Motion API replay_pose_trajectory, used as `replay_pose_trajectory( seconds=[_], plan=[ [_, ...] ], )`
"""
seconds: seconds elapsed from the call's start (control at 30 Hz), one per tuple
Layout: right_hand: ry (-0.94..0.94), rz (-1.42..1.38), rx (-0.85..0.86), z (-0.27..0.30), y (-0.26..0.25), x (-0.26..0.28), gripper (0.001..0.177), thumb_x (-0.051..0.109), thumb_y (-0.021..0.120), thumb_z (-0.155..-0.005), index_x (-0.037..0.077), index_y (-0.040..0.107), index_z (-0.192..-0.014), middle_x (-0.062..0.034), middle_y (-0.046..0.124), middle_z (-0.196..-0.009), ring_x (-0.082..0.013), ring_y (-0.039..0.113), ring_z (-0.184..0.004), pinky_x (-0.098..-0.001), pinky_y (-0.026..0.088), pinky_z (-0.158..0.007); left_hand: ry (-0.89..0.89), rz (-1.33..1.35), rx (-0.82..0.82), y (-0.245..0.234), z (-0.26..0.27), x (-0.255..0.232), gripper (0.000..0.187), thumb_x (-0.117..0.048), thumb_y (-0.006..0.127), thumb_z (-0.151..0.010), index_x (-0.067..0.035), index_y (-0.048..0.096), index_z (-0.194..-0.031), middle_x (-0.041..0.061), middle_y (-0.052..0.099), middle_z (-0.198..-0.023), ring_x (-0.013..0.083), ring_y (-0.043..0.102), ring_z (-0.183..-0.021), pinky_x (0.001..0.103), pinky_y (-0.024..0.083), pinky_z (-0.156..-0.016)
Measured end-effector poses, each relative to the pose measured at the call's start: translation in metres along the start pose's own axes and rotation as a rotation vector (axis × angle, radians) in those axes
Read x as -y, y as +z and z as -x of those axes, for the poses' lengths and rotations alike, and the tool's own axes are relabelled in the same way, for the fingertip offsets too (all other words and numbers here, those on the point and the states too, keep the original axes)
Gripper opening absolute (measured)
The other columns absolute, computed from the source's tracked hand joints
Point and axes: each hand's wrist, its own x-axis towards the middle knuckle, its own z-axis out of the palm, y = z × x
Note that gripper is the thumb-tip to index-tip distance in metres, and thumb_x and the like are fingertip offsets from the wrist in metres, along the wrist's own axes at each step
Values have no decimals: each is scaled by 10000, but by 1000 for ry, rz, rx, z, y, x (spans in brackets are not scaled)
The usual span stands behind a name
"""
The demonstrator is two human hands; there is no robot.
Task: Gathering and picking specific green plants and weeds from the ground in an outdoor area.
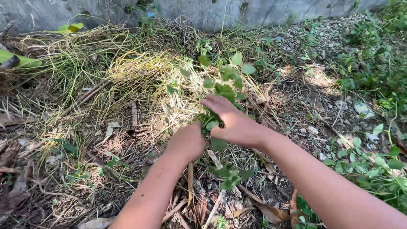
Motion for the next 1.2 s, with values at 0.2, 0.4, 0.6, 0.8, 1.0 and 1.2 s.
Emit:
replay_pose_trajectory(
  seconds=[0.2, 0.4, 0.6, 0.8, 1.0, 1.2],
  plan=[
    [52, 617, 57, -18, -1, -18, 801, 441, 562, -846, 218, 355, -1587, -85, 375, -1629, -335, 194, -1560, -699, 132, -1199, 158, 16, -36, -34, 34, -20, 422, -186, 438, -954, -11, 605, -1300, 181, 668, -1067, 358, 612, -1107, 513, 508, -962],
    [96, 34, -232, -25, -13, -27, 375, 234, 605, -767, 187, 744, -1111, -59, 754, -1067, -290, 682, -1122, -491, 477, -1038, 177, 370, -269, -69, 55, -67, 473, -153, 368, -1006, 131, 511, -1356, 324, 491, -1366, 479, 401, -1403, 619, 350, -1134],
    [-78, -469, -497, 2, -22, 18, 514, 35, 557, -716, 45, 674, -1216, -119, 624, -1217, -291, 548, -1197, -451, 411, -1091, 174, 796, -203, -80, 70, -91, 470, -271, 397, -970, -86, 378, -1402, 251, 444, -1468, 467, 459, -1385, 589, 364, -1155],
    [119, -916, -662, -3, -41, 17, 427, 60, 524, -775, 152, 702, -1152, -112, 722, -1030, -288, 705, -956, -409, 601, -768, 189, 798, -92, -72, 69, -118, 672, -585, 374, -962, -140, 365, -1465, 277, 539, -1438, 485, 496, -1361, 624, 360, -1151],
    [227, -996, -761, 28, -60, -27, 419, 57, 509, -745, 201, 691, -1094, -40, 651, -933, -208, 666, -854, -241, 446, -567, 191, 796, -14, -11, 47, -143, 632, -522, 709, -821, -123, 636, -1305, 163, 717, -1267, 322, 635, -1271, 514, 470, -1087],
    [215, -1028, -867, 91, -100, -87, 373, 28, 498, -775, 156, 622, -1102, -92, 646, -918, -254, 649, -835, -337, 552, -675, 145, 733, 184, 33, 55, -207, 946, -633, 577, -869, 12, 386, -1534, 277, 622, -1373, 402, 575, -1334, 559, 394, -1134]
  ],
)
